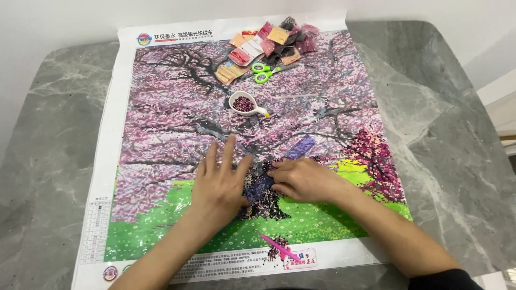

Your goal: A person is performing diamond painting, meticulously placing small resin rhinestones onto a coded adhesive canvas using an applicator tool and a ruler to create a mosaic image of a tree.

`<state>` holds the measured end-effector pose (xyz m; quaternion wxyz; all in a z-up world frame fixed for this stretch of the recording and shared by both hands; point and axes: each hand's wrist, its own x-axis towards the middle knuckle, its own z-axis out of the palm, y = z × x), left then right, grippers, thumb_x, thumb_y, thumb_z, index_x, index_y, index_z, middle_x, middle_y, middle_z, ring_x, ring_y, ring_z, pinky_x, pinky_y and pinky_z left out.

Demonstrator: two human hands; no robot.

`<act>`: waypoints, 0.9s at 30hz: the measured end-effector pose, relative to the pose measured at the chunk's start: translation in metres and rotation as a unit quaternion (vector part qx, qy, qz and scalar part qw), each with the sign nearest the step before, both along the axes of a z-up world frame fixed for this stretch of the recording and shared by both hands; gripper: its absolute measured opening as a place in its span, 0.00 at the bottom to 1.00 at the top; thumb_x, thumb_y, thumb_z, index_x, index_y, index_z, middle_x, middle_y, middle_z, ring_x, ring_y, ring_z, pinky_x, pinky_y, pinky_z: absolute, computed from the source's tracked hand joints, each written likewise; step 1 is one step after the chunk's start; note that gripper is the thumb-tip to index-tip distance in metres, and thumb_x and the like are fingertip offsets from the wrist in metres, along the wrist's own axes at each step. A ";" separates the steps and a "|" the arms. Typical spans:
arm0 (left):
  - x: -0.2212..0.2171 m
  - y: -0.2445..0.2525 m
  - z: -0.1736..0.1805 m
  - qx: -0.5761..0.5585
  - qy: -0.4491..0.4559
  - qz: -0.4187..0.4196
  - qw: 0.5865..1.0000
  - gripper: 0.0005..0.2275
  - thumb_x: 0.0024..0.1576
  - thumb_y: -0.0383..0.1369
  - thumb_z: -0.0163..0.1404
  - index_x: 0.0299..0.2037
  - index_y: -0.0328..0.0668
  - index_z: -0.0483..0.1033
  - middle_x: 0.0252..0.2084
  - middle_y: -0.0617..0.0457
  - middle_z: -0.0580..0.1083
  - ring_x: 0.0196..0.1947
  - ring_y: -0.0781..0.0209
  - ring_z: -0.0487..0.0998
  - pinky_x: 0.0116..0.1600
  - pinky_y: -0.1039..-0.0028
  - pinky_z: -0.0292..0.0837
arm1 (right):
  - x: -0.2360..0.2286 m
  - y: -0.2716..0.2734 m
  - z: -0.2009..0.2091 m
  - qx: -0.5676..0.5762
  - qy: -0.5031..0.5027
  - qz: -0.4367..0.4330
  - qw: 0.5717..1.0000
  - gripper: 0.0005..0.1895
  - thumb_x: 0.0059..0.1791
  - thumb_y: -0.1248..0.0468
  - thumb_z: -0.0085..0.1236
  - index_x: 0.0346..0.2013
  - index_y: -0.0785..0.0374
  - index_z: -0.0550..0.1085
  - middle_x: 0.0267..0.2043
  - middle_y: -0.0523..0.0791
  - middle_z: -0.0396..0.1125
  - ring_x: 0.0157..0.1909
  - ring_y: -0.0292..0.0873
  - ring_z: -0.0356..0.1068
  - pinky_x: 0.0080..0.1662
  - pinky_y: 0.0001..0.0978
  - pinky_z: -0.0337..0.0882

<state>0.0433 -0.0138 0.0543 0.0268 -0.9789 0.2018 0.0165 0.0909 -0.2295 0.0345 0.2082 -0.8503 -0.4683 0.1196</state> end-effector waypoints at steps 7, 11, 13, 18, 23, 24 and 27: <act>0.029 -0.039 0.010 0.076 0.103 -0.001 0.992 0.40 0.44 0.30 0.66 0.67 0.54 0.55 0.73 0.32 0.41 0.69 0.22 0.44 0.64 0.47 0.55 | -0.002 0.000 0.003 -0.019 -0.004 0.004 1.000 0.13 0.52 0.61 0.51 0.31 0.66 0.77 0.38 0.57 0.74 0.57 0.56 0.69 0.56 0.48 0.71; 0.030 -0.041 0.015 0.138 0.082 -0.016 0.987 0.40 0.46 0.29 0.63 0.69 0.53 0.53 0.74 0.33 0.40 0.71 0.26 0.41 0.66 0.46 0.49 | -0.004 -0.001 0.005 0.006 0.004 -0.004 1.000 0.13 0.51 0.62 0.52 0.29 0.67 0.78 0.38 0.57 0.74 0.57 0.58 0.68 0.56 0.49 0.70; 0.032 -0.038 0.017 0.140 0.079 -0.025 0.987 0.38 0.47 0.28 0.62 0.69 0.53 0.54 0.73 0.33 0.41 0.71 0.25 0.42 0.65 0.45 0.50 | -0.002 -0.002 0.007 0.014 0.013 -0.010 1.000 0.13 0.51 0.62 0.52 0.29 0.68 0.78 0.39 0.58 0.74 0.58 0.58 0.68 0.57 0.50 0.70; 0.027 -0.033 0.022 0.127 0.095 -0.003 0.987 0.33 0.50 0.27 0.58 0.67 0.50 0.58 0.72 0.30 0.44 0.70 0.24 0.41 0.64 0.44 0.50 | 0.008 -0.009 0.010 -0.004 -0.011 -0.042 0.999 0.12 0.51 0.61 0.52 0.29 0.65 0.77 0.36 0.54 0.75 0.56 0.57 0.69 0.49 0.46 0.76; 0.026 -0.035 0.023 0.105 0.117 0.013 0.988 0.33 0.49 0.24 0.59 0.67 0.46 0.58 0.72 0.29 0.44 0.70 0.22 0.42 0.64 0.43 0.50 | 0.014 -0.020 0.001 -0.038 -0.015 -0.086 0.995 0.14 0.52 0.58 0.51 0.28 0.62 0.78 0.36 0.53 0.76 0.60 0.54 0.68 0.50 0.41 0.77; 0.026 -0.035 0.026 0.096 0.132 0.024 0.986 0.34 0.49 0.22 0.58 0.67 0.46 0.58 0.71 0.29 0.45 0.70 0.22 0.42 0.64 0.45 0.50 | 0.014 -0.020 -0.003 -0.041 -0.015 -0.093 0.995 0.14 0.52 0.58 0.52 0.28 0.62 0.78 0.36 0.52 0.76 0.60 0.54 0.68 0.50 0.41 0.77; 0.032 -0.031 0.021 0.092 0.155 0.033 0.983 0.35 0.48 0.20 0.57 0.67 0.46 0.57 0.71 0.28 0.44 0.70 0.22 0.42 0.64 0.43 0.48 | 0.007 -0.014 -0.011 -0.023 -0.115 -0.050 0.992 0.14 0.51 0.59 0.52 0.23 0.58 0.77 0.32 0.51 0.76 0.48 0.49 0.76 0.53 0.38 0.74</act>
